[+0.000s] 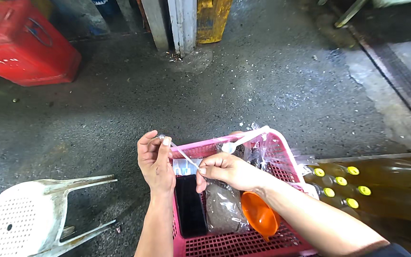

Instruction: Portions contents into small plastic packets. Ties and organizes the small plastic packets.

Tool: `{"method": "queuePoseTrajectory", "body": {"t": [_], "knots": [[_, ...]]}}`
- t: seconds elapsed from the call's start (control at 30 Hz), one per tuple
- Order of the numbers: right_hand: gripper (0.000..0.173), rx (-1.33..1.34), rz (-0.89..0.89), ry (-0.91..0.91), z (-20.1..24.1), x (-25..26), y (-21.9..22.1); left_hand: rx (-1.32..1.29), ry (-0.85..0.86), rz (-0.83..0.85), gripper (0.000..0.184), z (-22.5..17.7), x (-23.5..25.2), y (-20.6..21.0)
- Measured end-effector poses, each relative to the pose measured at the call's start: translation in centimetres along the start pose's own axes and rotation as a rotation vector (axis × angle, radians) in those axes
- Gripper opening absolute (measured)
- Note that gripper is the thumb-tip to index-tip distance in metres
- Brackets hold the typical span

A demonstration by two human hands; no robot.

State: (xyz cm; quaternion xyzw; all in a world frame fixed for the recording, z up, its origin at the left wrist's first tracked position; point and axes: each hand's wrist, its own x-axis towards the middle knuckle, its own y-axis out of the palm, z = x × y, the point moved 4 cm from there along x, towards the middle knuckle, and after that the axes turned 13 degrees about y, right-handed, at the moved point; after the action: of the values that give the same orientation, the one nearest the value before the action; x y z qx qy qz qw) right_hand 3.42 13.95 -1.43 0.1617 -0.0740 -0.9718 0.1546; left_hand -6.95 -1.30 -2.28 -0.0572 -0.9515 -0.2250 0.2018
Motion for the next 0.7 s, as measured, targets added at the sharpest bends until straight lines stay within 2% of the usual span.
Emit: {"method": "queuePoseTrajectory", "body": {"t": [0.1, 0.17, 0.3, 0.37, 0.43, 0.57, 0.63, 0.7], "knots": [[0.033, -0.044, -0.003, -0.025, 0.3, -0.2, -0.3, -0.012, -0.025, 0.017, 0.023, 0.1, 0.0, 0.1], [0.031, -0.078, -0.068, -0.067, 1.3, -0.8, -1.0, -0.009, -0.062, 0.035, 0.022, 0.3, 0.0, 0.1], [0.020, -0.074, -0.301, -0.230, 4.4, -3.6, -3.9, 0.075, -0.119, 0.107, 0.025, 0.6, -0.2, -0.2], [0.015, -0.154, -0.439, -0.346, 6.6, -6.1, -5.3, 0.133, -0.143, 0.154, 0.025, 0.8, -0.3, -0.4], [0.012, -0.326, -0.564, -0.387, 8.4, -9.1, -6.0, 0.158, -0.146, 0.194, 0.025, 0.9, -0.4, -0.4], [0.012, -0.683, -0.703, -0.273, 8.6, -13.4, -6.5, 0.137, -0.109, 0.214, 0.024, 0.7, -0.2, -0.1], [0.012, -0.754, -0.763, -0.172, 7.1, -14.4, -6.8, 0.159, -0.057, 0.230, 0.025, 0.4, 0.1, 0.0], [0.010, -0.713, -0.816, -0.042, 4.9, -14.6, -7.3, 0.192, -0.011, 0.254, 0.026, -0.1, 0.4, -0.4]]}}
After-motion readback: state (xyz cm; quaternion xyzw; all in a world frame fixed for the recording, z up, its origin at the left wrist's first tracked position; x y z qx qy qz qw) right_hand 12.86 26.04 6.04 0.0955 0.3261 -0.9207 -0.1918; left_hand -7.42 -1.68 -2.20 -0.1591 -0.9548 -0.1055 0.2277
